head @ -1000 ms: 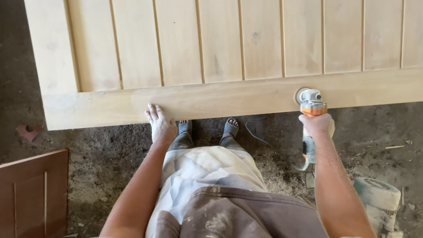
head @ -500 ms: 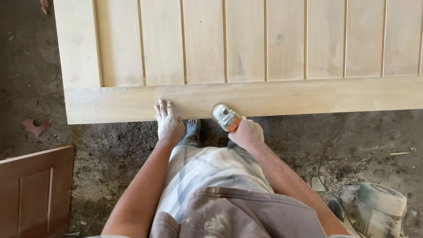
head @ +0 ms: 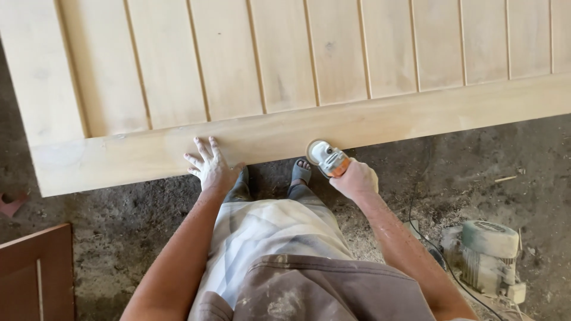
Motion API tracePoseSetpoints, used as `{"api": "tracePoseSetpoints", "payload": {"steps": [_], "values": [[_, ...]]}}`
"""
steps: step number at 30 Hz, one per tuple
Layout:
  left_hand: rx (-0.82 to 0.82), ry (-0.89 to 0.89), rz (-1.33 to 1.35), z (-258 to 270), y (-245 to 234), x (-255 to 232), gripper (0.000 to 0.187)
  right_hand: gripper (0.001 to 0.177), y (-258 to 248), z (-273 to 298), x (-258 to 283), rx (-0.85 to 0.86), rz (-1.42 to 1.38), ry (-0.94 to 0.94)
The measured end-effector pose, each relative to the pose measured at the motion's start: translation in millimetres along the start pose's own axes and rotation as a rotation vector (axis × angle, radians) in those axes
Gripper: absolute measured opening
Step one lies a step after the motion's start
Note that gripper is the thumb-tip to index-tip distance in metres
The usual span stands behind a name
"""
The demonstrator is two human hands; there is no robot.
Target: The person is sanding a wooden panel or furniture component using an angle grinder with a sanding disc.
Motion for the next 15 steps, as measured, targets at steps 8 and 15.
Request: {"api": "tracePoseSetpoints", "payload": {"steps": [8,15], "values": [[-0.007,0.022,-0.077,11,22,-30,0.120,0.047,-6,-22,-126,-0.074,-0.061,0.269],[-0.012,0.021,-0.047,14,19,-33,0.119,0.047,-35,-34,-221,-0.136,-0.127,0.468]]}}
Point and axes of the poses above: each hand's wrist, its own z-axis away from the middle knuckle, its own y-axis out of the palm, x = y × z, the point moved 2 cm from there along -z, towards the middle knuckle, and after that the axes turned 5 degrees about -y, right-handed, at the moved point
